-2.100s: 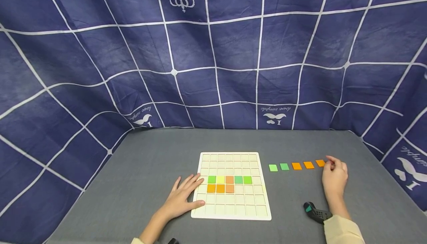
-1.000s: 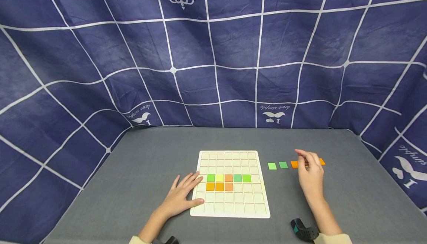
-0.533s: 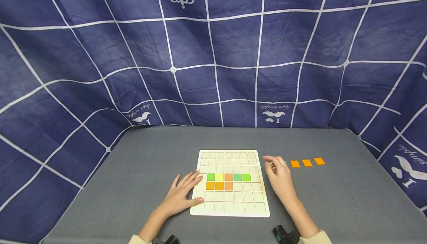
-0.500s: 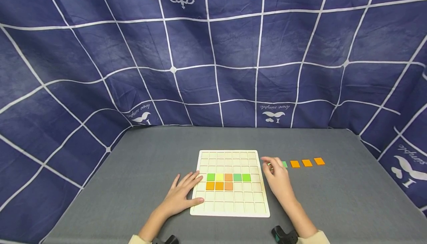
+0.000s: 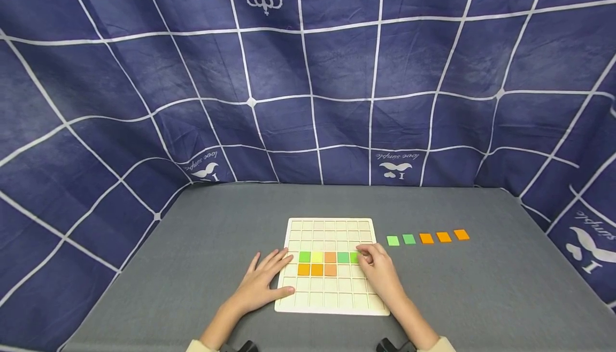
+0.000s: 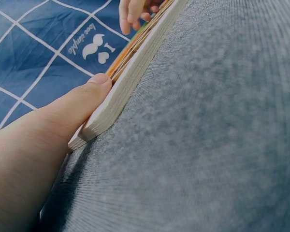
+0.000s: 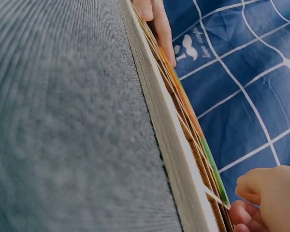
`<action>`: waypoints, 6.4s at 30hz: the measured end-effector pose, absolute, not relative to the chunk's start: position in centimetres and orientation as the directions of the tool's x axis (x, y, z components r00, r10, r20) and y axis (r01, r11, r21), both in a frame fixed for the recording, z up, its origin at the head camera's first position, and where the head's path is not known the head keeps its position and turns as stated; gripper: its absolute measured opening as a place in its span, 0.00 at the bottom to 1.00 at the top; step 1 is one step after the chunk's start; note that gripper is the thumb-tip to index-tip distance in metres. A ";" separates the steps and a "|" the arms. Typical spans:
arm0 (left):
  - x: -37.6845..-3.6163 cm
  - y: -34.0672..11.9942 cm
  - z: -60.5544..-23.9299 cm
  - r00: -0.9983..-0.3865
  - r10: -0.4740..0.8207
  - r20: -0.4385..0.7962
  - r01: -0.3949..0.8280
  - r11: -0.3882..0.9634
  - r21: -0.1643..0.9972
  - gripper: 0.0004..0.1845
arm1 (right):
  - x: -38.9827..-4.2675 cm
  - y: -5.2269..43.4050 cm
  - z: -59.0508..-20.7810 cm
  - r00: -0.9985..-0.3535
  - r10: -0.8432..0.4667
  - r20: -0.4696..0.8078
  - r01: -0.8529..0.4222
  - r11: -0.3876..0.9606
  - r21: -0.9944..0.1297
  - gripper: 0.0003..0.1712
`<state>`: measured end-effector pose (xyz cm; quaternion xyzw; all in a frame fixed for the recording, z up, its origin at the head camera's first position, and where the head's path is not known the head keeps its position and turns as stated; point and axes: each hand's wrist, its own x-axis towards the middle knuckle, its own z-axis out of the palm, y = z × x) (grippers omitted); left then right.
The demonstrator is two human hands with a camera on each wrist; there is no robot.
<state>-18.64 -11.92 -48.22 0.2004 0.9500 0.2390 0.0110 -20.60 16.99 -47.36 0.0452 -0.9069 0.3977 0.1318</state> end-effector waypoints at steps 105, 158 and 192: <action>-18.5 -12.1 -48.3 -0.904 0.409 0.127 0.422 0.797 0.432 0.39 | -20.9 23.9 -48.7 -0.946 0.145 0.289 -0.049 0.820 -0.570 0.17; -18.6 -12.0 -48.3 -0.915 0.391 0.100 0.392 0.805 0.446 0.39 | -21.4 13.0 -48.4 -0.949 -0.004 0.314 -0.212 0.747 -0.630 0.07; -18.6 -12.1 -48.4 -0.911 0.398 0.105 0.403 0.811 0.424 0.39 | -20.0 12.9 -47.8 -0.928 -0.030 0.371 -0.233 0.824 -0.516 0.09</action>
